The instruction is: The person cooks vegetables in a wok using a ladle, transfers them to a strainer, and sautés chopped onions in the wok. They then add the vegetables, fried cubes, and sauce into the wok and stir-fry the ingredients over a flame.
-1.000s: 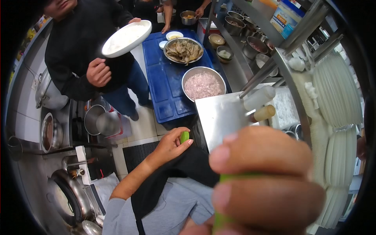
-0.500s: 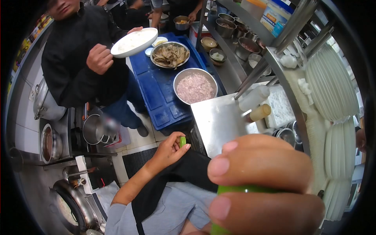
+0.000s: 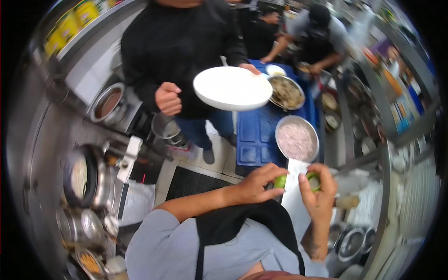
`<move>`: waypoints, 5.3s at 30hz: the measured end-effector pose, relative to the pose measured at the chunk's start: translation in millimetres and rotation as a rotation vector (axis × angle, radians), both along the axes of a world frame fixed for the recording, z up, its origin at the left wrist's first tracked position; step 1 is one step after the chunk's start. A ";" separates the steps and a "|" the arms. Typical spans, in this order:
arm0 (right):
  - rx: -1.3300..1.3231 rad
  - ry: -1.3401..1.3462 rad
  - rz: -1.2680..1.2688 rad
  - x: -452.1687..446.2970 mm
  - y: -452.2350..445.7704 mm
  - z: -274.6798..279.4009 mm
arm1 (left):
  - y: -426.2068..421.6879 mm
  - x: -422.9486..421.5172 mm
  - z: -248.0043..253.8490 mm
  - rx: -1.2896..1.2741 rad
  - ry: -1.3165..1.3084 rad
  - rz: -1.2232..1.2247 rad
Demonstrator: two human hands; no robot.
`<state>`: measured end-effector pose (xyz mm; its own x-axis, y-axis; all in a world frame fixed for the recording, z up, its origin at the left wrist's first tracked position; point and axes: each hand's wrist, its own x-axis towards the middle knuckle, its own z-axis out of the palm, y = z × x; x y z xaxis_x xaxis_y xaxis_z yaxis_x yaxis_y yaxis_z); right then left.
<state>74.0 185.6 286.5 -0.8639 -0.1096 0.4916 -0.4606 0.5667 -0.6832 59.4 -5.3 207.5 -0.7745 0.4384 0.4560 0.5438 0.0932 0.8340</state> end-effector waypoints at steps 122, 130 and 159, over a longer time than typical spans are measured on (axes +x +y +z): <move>-1.012 -1.416 0.347 -165.9 -256.4 -296.2 | -212.3 175.5 -94.5 0.347 -0.812 0.596; -1.452 -1.126 0.387 -241.6 -329.2 -320.1 | -275.6 304.0 -99.0 0.599 -0.742 0.930; 0.291 -0.916 1.161 -66.5 -642.6 -315.9 | -390.6 360.8 -121.0 0.400 -0.689 2.237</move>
<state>7.5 -457.0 -29.4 -0.2184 -0.9245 -0.3125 -0.2242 0.3592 -0.9059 420.2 -395.9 86.5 0.2293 -0.9611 -0.1542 -0.3743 -0.2333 0.8975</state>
